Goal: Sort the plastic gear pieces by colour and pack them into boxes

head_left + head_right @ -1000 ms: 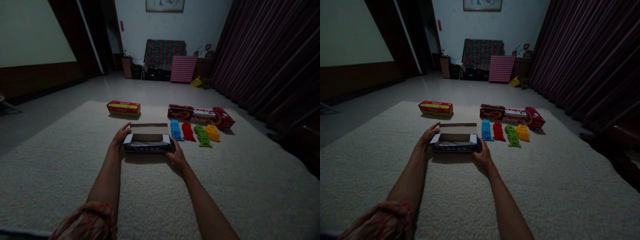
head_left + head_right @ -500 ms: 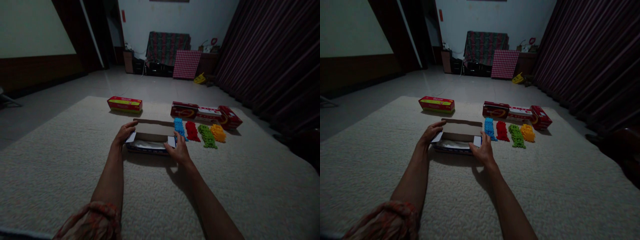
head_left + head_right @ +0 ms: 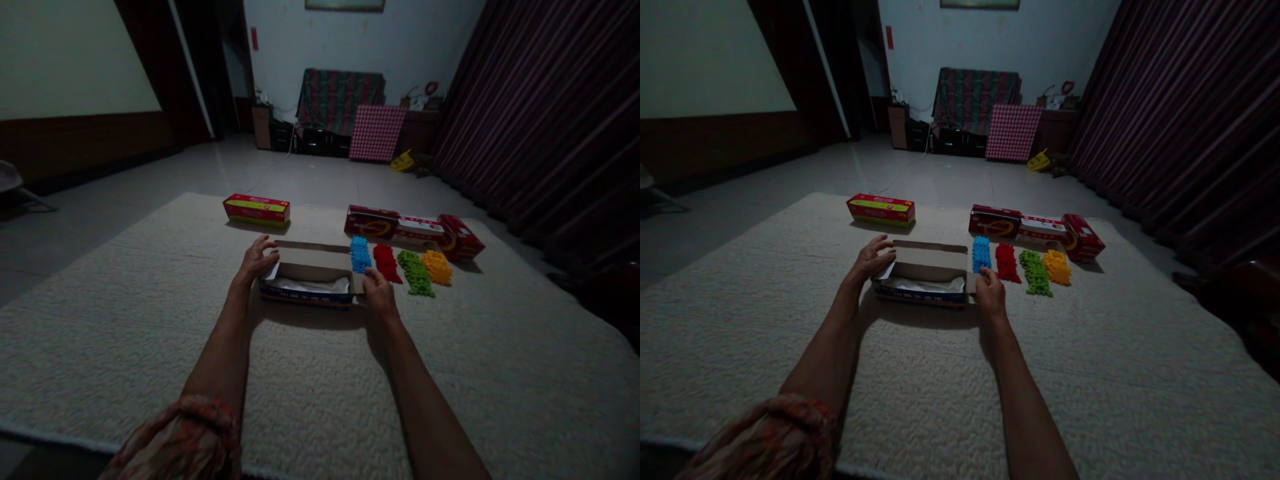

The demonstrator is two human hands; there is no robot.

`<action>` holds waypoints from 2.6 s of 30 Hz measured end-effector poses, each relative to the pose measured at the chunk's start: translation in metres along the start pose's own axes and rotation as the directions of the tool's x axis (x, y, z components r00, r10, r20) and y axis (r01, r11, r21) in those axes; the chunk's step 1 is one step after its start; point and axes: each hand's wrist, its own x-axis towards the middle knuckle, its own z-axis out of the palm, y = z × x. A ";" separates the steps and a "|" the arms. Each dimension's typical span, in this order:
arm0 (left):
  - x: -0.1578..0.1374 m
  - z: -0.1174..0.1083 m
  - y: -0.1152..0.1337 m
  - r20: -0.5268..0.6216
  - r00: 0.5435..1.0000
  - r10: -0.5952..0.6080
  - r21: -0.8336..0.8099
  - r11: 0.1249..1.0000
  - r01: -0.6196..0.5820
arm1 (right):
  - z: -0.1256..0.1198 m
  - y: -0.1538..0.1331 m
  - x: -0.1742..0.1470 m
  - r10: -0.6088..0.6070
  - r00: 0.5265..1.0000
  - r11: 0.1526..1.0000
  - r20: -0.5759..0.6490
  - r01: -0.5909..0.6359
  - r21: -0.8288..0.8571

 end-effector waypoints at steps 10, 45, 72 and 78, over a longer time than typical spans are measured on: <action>-0.008 -0.012 0.007 0.215 0.974 0.068 0.183 0.977 -0.109 | 0.000 -0.003 -0.004 -0.386 0.922 0.899 0.005 0.378 -0.222; 0.002 -0.014 -0.033 0.337 0.941 -0.002 -0.660 0.713 0.238 | -0.031 -0.025 0.025 -0.290 0.768 0.825 0.571 0.503 -0.257; 0.042 0.006 -0.027 0.388 0.919 -0.076 -0.618 0.718 0.320 | -0.043 -0.037 0.024 -0.294 0.690 0.837 0.661 0.520 -0.171; 0.042 0.020 -0.025 0.448 0.877 -0.175 -0.442 0.809 0.387 | -0.046 -0.039 0.029 -0.274 0.751 0.889 0.601 0.437 -0.140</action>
